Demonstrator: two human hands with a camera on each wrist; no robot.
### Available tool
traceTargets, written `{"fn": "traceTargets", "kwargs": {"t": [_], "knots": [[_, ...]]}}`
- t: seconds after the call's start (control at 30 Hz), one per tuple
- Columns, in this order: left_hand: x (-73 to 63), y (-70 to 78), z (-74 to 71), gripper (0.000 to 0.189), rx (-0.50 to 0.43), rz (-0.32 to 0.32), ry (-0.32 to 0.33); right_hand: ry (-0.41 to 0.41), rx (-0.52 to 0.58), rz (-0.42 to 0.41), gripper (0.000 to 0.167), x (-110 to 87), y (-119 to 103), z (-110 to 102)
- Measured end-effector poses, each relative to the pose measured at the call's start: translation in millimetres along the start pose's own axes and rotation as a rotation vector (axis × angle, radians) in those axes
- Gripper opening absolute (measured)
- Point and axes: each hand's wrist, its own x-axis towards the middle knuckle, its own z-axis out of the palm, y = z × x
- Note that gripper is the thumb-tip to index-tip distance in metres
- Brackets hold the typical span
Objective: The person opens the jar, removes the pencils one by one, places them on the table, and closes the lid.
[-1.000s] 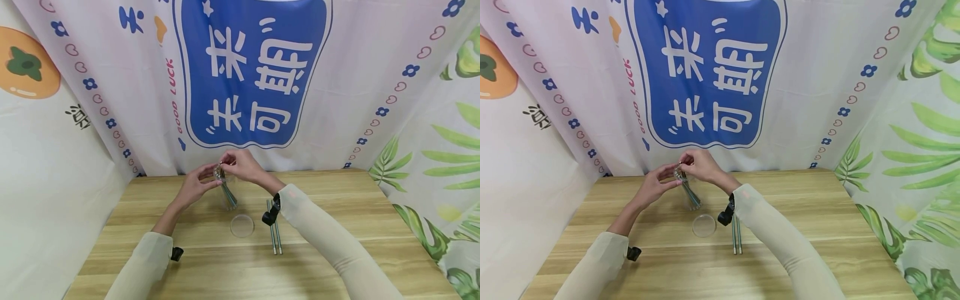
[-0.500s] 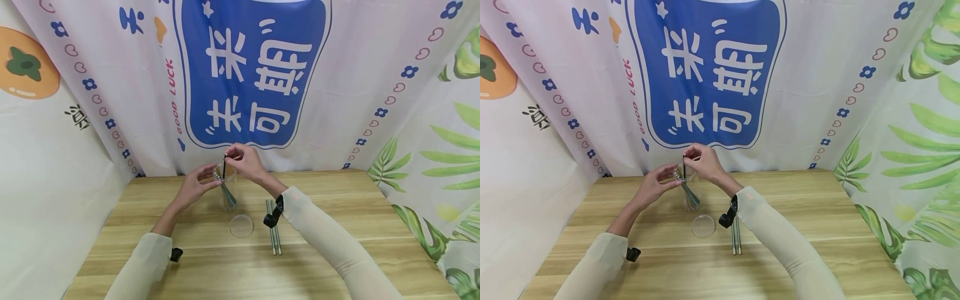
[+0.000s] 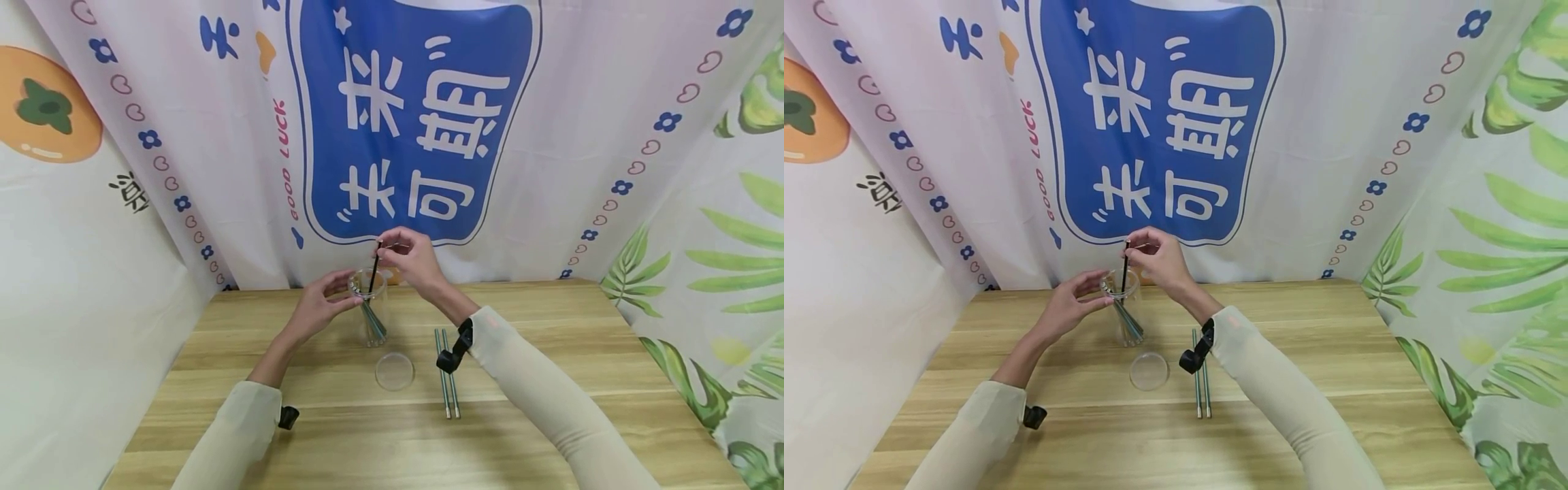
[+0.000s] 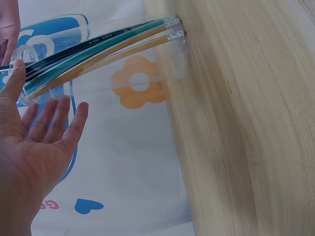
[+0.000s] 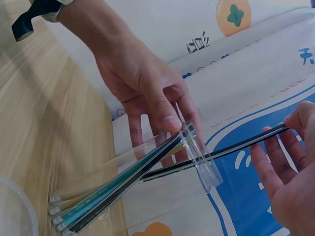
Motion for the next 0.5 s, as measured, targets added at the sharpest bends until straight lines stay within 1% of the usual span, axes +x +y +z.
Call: {"fn": "traceTargets", "kwargs": {"t": [0.17,0.27,0.4,0.5], "knots": [[0.0,-1.4,0.5,0.062,-0.001,0.009,0.005,0.040,0.105,0.030,0.012,0.1,-3.2,-3.0],[-0.1,-1.2,0.8,0.063,-0.003,0.008,0.007,0.069,0.145,0.046,0.013,-0.3,-6.7,-5.3],[-0.2,-0.8,0.7,0.063,-0.004,0.005,0.006,0.101,0.185,0.057,0.023,-0.7,-12.8,-8.2],[-0.5,-0.6,0.4,0.063,-0.003,0.002,0.007,0.129,0.227,0.065,0.026,-0.5,-16.7,-10.2]]}}
